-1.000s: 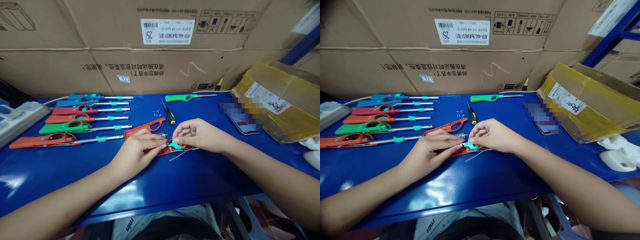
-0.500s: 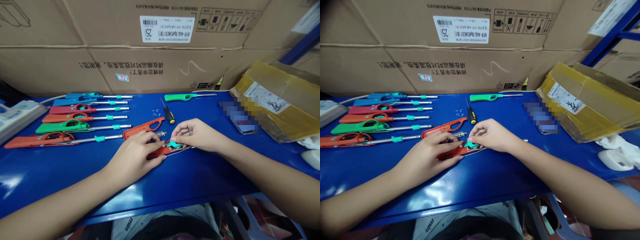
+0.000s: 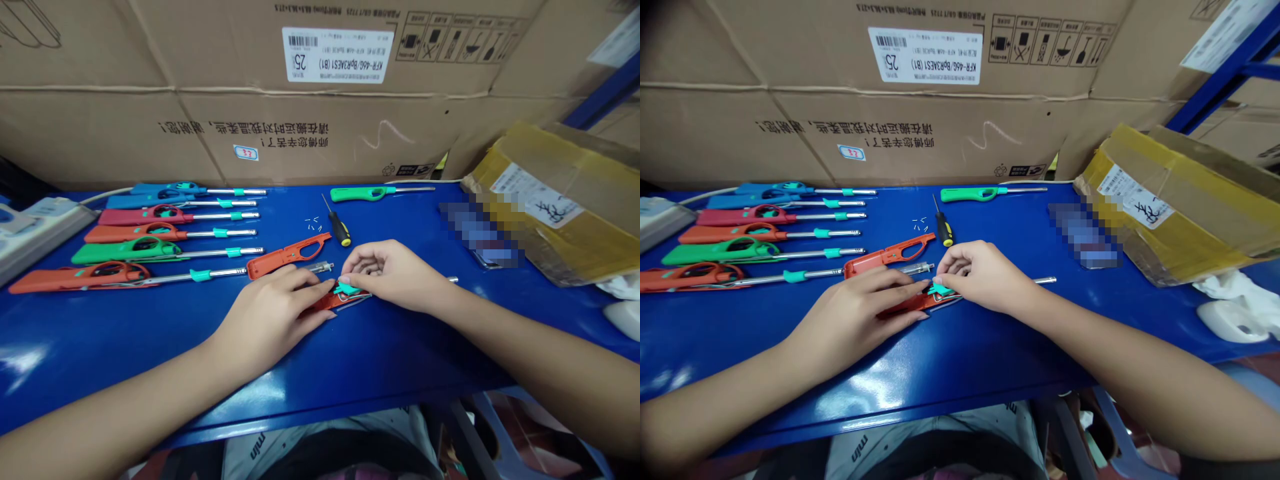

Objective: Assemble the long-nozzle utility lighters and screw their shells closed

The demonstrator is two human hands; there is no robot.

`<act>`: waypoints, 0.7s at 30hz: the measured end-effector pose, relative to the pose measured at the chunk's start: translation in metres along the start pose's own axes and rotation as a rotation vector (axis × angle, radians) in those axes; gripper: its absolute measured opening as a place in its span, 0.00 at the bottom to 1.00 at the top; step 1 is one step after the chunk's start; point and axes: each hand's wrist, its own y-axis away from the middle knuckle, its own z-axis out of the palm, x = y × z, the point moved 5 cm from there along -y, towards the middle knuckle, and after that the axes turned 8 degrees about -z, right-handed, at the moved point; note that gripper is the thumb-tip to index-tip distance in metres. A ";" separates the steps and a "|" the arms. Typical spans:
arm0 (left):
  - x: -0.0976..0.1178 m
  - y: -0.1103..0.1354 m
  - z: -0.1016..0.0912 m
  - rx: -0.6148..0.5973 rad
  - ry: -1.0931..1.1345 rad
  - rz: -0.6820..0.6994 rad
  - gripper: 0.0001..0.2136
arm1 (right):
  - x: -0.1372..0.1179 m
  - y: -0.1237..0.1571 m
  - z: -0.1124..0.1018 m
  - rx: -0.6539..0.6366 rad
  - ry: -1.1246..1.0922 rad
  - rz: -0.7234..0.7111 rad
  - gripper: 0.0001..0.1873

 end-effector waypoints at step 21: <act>0.001 -0.001 0.003 -0.015 -0.003 0.013 0.12 | -0.019 0.009 -0.022 -0.172 0.491 -0.263 0.03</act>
